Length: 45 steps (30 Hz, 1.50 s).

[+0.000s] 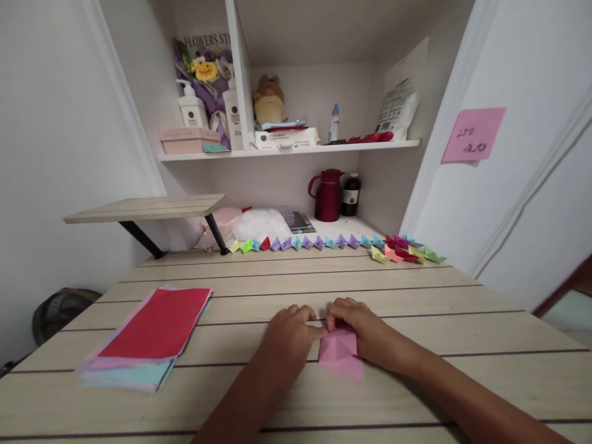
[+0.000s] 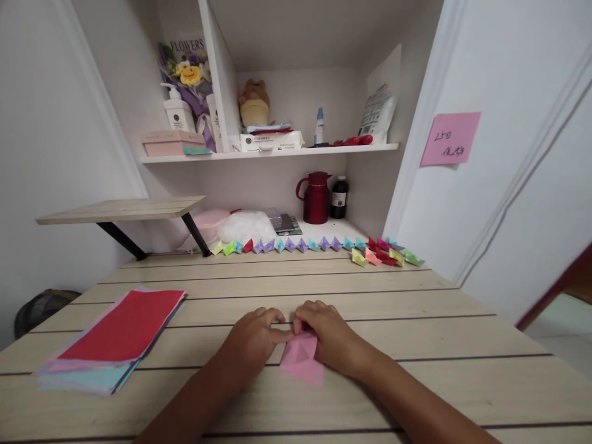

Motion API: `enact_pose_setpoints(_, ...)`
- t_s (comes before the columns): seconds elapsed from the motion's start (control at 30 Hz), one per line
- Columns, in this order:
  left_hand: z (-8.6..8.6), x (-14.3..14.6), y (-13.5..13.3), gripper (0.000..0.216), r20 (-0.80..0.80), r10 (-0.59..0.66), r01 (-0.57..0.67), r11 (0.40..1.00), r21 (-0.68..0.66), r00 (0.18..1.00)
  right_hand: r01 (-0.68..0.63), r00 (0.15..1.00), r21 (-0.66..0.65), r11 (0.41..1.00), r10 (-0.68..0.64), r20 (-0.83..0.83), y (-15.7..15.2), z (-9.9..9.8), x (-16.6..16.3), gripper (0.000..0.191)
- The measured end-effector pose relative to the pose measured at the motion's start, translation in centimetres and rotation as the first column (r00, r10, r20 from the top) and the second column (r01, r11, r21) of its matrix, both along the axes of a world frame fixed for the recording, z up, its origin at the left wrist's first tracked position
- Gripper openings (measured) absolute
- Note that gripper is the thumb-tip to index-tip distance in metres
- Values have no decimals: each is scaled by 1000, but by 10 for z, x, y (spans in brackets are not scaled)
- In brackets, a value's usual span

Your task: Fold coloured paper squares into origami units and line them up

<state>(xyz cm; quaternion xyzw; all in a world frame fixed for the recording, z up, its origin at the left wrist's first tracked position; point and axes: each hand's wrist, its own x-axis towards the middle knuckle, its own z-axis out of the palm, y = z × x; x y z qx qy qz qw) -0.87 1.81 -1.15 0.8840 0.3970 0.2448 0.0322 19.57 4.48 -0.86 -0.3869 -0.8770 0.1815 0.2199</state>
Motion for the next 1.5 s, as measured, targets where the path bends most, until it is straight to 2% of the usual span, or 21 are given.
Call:
enact_pose_setpoints(0.13,6,4,-6,29,-282,-2,20,998,58,959,-123,992,-115,986,119,-38,7,4,14,34)
enact_pose_setpoints(0.23,12,5,-10,31,-345,-17,46,996,78,938,-184,982,-144,972,176,-70,-1,10,26,41)
enact_pose_setpoints(0.37,12,1,-10,34,-311,-21,43,997,63,950,-100,990,-34,994,96,-100,-23,7,35,23)
enact_pose_setpoints(0.47,9,-5,-8,34,-255,-12,12,1000,-1,967,-18,998,103,994,23,-51,-34,-2,38,24)
enact_pose_setpoints(0.63,13,-3,-7,36,-130,98,-97,995,12,987,-70,995,249,966,51,81,-38,-6,33,21)
enact_pose_setpoints(0.7,16,3,-10,38,-145,54,-53,999,9,988,-79,993,278,957,53,101,-38,-5,30,18)
enact_pose_setpoints(0.77,18,10,-14,38,-200,-28,19,999,-48,979,-75,993,312,947,42,112,-38,-6,29,17)
enact_pose_setpoints(0.83,17,14,-18,38,-256,-66,37,993,-115,964,-78,992,336,939,38,124,-38,-6,29,19)
enact_pose_setpoints(0.97,12,18,-25,41,-313,-25,-20,990,-140,949,-118,986,311,943,73,151,-39,-6,36,18)
enact_pose_setpoints(1.13,12,17,-27,34,-216,54,-87,985,-146,975,-122,986,264,957,87,141,-43,-1,38,15)
enact_pose_setpoints(1.3,14,10,-22,24,-121,88,-100,990,-97,989,-91,992,195,977,72,100,-44,1,37,11)
enact_pose_setpoints(1.5,14,8,-23,22,-120,54,-61,997,-54,991,-67,997,67,996,68,-23,-42,2,41,8)
